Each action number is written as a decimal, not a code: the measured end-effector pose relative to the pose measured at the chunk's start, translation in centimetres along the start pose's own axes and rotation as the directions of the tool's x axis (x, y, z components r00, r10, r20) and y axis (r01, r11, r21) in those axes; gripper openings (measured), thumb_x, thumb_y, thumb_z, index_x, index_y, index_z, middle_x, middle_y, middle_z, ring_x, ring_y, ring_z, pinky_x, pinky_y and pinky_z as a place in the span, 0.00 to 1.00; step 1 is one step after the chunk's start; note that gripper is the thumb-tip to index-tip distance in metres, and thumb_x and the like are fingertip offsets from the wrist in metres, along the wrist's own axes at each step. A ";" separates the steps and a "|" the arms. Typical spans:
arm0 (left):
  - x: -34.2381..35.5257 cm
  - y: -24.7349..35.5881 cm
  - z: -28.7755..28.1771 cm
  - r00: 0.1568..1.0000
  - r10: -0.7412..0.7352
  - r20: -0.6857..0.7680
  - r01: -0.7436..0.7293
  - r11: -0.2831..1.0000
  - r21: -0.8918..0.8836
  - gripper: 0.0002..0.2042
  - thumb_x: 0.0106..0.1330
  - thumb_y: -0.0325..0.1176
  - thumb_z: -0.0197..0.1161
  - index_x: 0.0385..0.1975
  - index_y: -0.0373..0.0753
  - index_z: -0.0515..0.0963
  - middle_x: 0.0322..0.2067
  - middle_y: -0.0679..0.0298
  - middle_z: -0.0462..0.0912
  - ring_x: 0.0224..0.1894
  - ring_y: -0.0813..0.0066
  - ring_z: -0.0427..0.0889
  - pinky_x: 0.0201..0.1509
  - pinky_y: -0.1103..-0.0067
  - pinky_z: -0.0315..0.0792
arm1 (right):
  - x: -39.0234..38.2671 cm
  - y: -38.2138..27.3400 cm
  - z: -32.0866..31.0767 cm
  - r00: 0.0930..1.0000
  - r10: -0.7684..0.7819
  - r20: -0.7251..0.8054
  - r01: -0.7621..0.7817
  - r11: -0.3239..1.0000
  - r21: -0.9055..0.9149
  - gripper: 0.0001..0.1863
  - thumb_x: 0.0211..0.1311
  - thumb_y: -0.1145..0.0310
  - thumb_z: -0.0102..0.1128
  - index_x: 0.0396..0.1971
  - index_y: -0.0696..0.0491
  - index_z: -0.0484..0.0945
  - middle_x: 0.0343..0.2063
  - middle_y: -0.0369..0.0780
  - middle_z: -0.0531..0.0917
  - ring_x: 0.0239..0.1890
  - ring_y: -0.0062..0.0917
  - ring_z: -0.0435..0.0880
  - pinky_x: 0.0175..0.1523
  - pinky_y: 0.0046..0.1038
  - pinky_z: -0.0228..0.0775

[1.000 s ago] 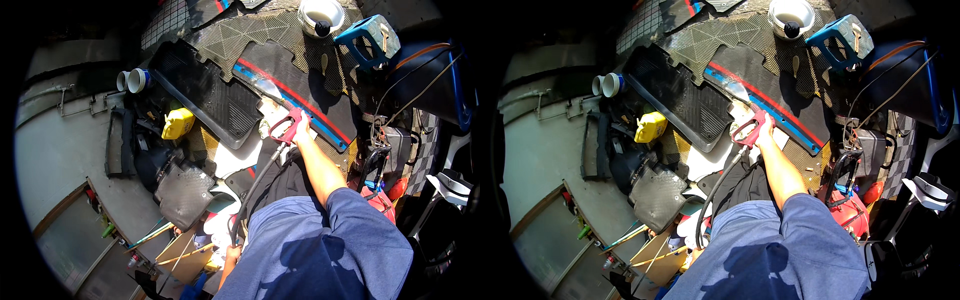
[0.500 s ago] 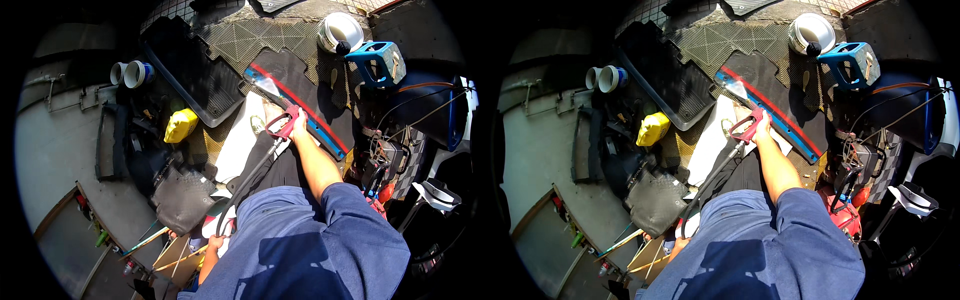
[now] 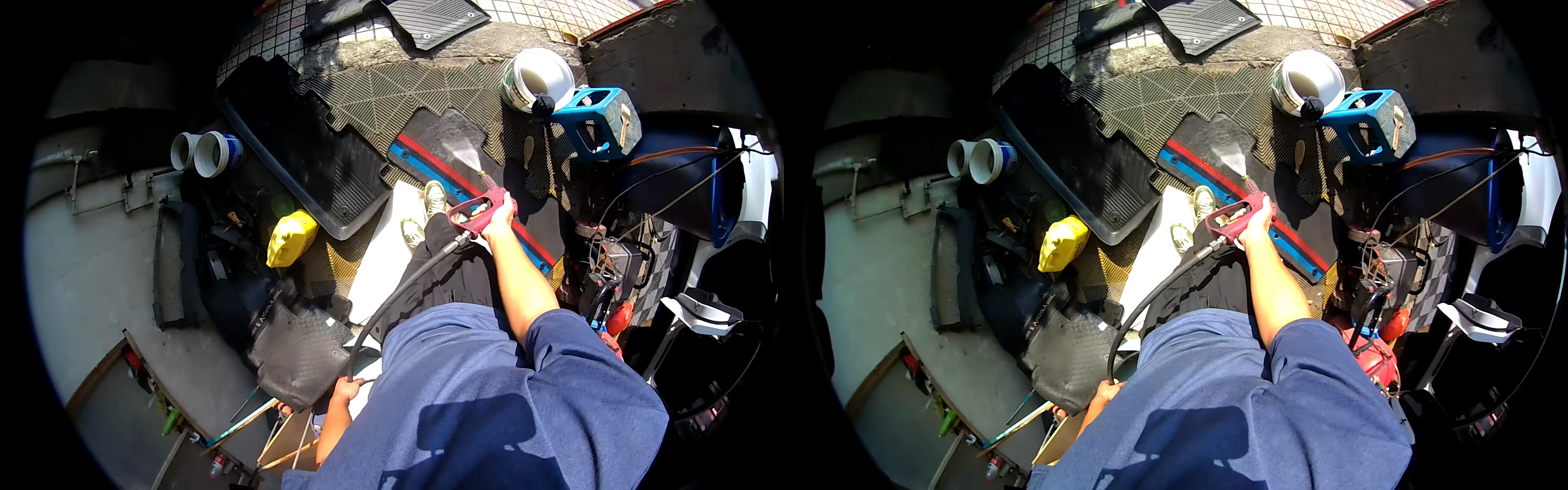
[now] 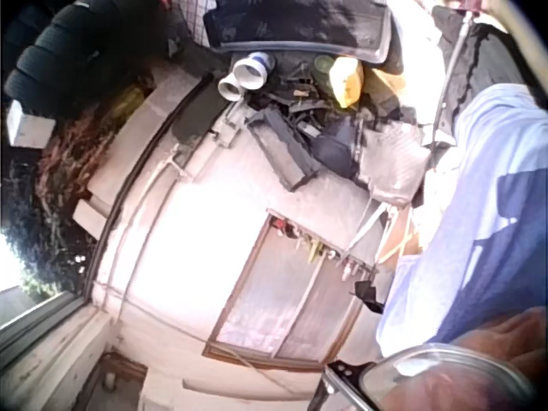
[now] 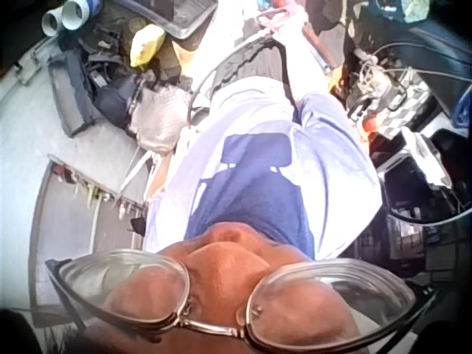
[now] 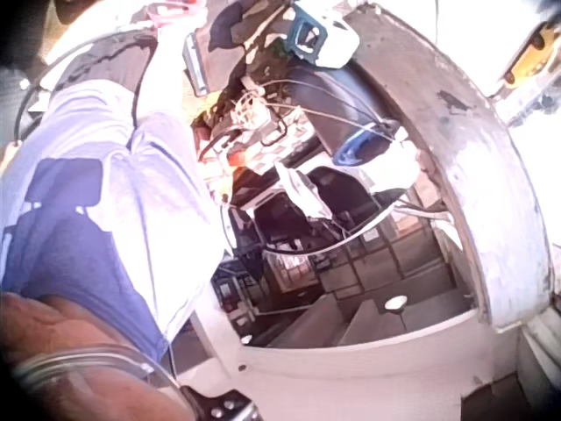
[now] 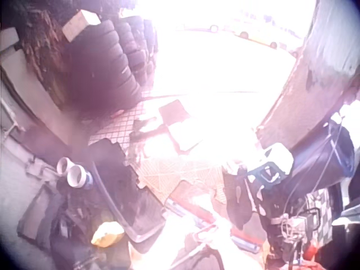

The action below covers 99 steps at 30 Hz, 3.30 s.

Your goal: The person removes several car floor mats from a white vehicle, carries them to a cleaning area, and uses a pressure washer to clean each mat one by one. After rinsing, the person wipes the mats with a cloth and places them on the ground to dry.

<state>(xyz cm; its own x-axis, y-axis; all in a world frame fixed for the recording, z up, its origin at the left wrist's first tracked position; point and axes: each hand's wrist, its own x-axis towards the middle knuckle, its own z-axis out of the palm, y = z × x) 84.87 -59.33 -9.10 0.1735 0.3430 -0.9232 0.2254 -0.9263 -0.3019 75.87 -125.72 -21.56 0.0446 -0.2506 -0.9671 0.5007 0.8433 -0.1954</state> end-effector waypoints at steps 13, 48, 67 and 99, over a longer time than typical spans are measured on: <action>-2.5 10.1 -4.5 0.966 0.208 -0.155 -0.240 0.943 -0.229 0.11 0.58 0.35 0.68 0.31 0.32 0.86 0.25 0.61 0.85 0.30 0.72 0.83 0.35 0.70 0.75 | -6.5 -10.8 15.7 0.949 -0.314 -0.005 0.312 0.946 -0.086 0.32 0.66 0.37 0.56 0.43 0.56 0.73 0.18 0.37 0.73 0.14 0.28 0.74 0.18 0.34 0.71; -10.5 66.5 -36.0 0.931 0.353 -0.089 -0.348 0.791 -0.504 0.07 0.62 0.32 0.69 0.32 0.34 0.88 0.26 0.64 0.86 0.30 0.76 0.81 0.37 0.73 0.74 | 10.9 -27.3 81.8 0.932 -0.263 0.252 0.329 0.903 -0.275 0.29 0.67 0.40 0.59 0.43 0.55 0.71 0.20 0.38 0.74 0.15 0.28 0.74 0.20 0.35 0.71; -17.7 79.5 -32.4 0.926 0.325 -0.193 -0.375 0.731 -0.570 0.12 0.63 0.29 0.64 0.45 0.34 0.85 0.34 0.65 0.86 0.36 0.78 0.81 0.43 0.77 0.74 | 19.4 -34.9 90.3 0.949 -0.314 0.036 0.294 0.838 -0.459 0.26 0.67 0.46 0.61 0.43 0.56 0.69 0.16 0.39 0.72 0.14 0.27 0.73 0.19 0.32 0.70; 7.7 97.9 -75.1 0.948 0.312 -0.056 -0.295 0.933 0.204 0.09 0.62 0.38 0.60 0.35 0.46 0.85 0.42 0.55 0.88 0.49 0.57 0.86 0.55 0.66 0.78 | 13.0 -18.2 95.0 0.994 -0.064 -0.087 0.018 0.894 -0.448 0.22 0.66 0.46 0.52 0.28 0.52 0.74 0.18 0.37 0.75 0.18 0.29 0.74 0.27 0.32 0.73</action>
<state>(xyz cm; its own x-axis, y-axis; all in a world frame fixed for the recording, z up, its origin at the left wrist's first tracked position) 180.31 -135.70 -27.88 0.2888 0.0447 -0.9564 -0.0366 -0.9977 -0.0576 149.46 -189.52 -15.09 -0.0634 -0.2617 -0.9631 0.0607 0.9622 -0.2654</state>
